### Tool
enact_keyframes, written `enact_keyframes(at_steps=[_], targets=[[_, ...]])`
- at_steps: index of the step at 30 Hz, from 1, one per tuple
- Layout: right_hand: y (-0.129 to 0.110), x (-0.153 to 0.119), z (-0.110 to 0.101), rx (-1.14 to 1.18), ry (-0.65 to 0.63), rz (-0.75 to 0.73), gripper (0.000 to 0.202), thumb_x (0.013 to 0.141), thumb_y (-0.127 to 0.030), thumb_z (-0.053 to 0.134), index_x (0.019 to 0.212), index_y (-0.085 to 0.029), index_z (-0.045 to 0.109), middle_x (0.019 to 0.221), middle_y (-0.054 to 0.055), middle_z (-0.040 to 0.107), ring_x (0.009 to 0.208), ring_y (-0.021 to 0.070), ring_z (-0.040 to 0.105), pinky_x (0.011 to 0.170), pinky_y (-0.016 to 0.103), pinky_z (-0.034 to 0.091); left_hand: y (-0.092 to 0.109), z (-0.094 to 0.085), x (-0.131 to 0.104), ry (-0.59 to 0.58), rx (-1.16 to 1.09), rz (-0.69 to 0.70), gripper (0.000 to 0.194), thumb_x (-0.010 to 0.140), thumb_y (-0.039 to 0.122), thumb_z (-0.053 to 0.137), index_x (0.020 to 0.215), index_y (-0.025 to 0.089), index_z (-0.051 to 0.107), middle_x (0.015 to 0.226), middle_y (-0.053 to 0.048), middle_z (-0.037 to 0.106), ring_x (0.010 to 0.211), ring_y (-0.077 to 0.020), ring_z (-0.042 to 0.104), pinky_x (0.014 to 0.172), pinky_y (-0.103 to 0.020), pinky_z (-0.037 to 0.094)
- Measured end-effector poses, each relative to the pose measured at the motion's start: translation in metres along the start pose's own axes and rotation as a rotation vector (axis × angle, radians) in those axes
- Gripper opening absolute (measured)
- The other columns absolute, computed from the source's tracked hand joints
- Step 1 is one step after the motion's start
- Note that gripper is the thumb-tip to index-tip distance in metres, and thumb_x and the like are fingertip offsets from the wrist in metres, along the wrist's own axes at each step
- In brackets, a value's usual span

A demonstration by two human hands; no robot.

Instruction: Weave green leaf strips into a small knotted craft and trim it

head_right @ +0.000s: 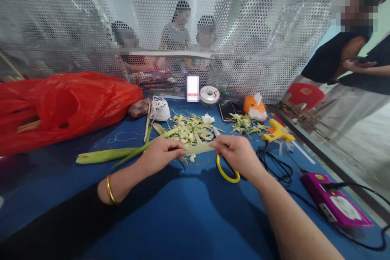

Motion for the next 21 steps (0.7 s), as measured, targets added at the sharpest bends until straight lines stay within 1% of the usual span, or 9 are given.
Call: enact_keyframes(at_steps=[2,4,6,8,10,13,16,19,21], targets=[[0.016,0.003,-0.024,0.022,0.086,0.061,0.033,0.087,-0.043,0.055,0.067,-0.019,0.065,0.057,0.000,0.062,0.053,0.0142,0.054,0.052,0.024,0.039,0.008,-0.010,0.008,-0.032,0.153,0.096,0.020,0.075,0.026,0.067,0.056,0.021,0.071,0.056,-0.002,0.066,0.056,-0.0154,0.055,0.058,-0.025,0.036],[0.027,0.005,-0.037,0.037,0.116,0.095,0.032,0.085,-0.044,0.057,0.067,-0.019,0.066,0.056,0.001,0.063,0.052,0.0147,0.055,0.052,0.025,0.040,0.010,-0.020,0.014,-0.035,0.152,0.119,0.023,0.076,0.027,0.066,0.055,0.020,0.070,0.060,-0.002,0.068,0.058,-0.0146,0.055,0.059,-0.024,0.037],[0.032,0.005,-0.044,0.072,0.157,0.117,0.032,0.083,-0.046,0.059,0.067,-0.019,0.067,0.056,0.001,0.063,0.053,0.0156,0.057,0.054,0.026,0.043,0.008,-0.031,0.018,0.026,0.093,0.088,0.021,0.074,0.026,0.068,0.054,0.020,0.070,0.056,-0.002,0.065,0.054,-0.0134,0.051,0.055,-0.024,0.035],[0.033,0.005,-0.044,0.126,0.174,0.135,0.035,0.082,-0.048,0.061,0.064,-0.019,0.066,0.055,0.002,0.063,0.053,0.0161,0.058,0.055,0.027,0.045,0.004,-0.040,0.019,0.091,0.013,0.046,0.017,0.073,0.026,0.069,0.057,0.020,0.071,0.054,-0.002,0.063,0.050,-0.0121,0.047,0.051,-0.023,0.033],[0.032,0.005,-0.039,0.159,0.153,0.148,0.038,0.081,-0.051,0.061,0.061,-0.019,0.064,0.055,0.002,0.063,0.052,0.0161,0.058,0.054,0.027,0.045,0.003,-0.043,0.019,0.129,-0.050,0.019,0.017,0.074,0.026,0.068,0.059,0.019,0.070,0.053,-0.002,0.062,0.048,-0.0110,0.046,0.050,-0.023,0.033],[0.028,0.006,-0.034,0.140,0.118,0.144,0.040,0.081,-0.051,0.059,0.058,-0.019,0.064,0.055,0.002,0.063,0.052,0.0158,0.057,0.053,0.026,0.044,0.004,-0.043,0.018,0.139,-0.102,-0.002,0.023,0.076,0.024,0.066,0.054,0.018,0.066,0.047,0.000,0.055,0.045,-0.0098,0.043,0.049,-0.023,0.033],[0.023,0.006,-0.031,0.103,0.116,0.119,0.039,0.084,-0.050,0.057,0.060,-0.019,0.063,0.055,0.002,0.063,0.053,0.0158,0.056,0.052,0.026,0.043,0.001,-0.043,0.017,0.168,-0.161,-0.026,0.029,0.077,0.025,0.065,0.049,0.018,0.059,0.043,0.002,0.048,0.043,-0.0086,0.038,0.048,-0.022,0.029],[0.010,0.002,-0.029,0.010,0.167,0.051,0.035,0.089,-0.045,0.053,0.067,-0.020,0.065,0.058,0.001,0.063,0.055,0.0160,0.057,0.054,0.026,0.043,-0.007,-0.049,0.016,0.265,-0.233,-0.069,0.030,0.076,0.024,0.066,0.050,0.017,0.055,0.043,0.005,0.043,0.043,-0.0072,0.034,0.046,-0.021,0.024],[-0.007,-0.003,-0.025,-0.096,0.226,-0.060,0.031,0.092,-0.040,0.050,0.074,-0.021,0.068,0.064,0.002,0.067,0.060,0.0165,0.061,0.059,0.026,0.045,-0.016,-0.052,0.015,0.328,-0.310,-0.122,0.031,0.078,0.026,0.063,0.051,0.018,0.050,0.044,0.006,0.039,0.043,-0.0067,0.034,0.045,-0.020,0.023]])
Point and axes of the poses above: each hand's wrist, its own x-axis towards the middle knuckle, its own z-axis out of the palm, y = z × x, the point moved 9 cm from there along x, towards the middle knuckle
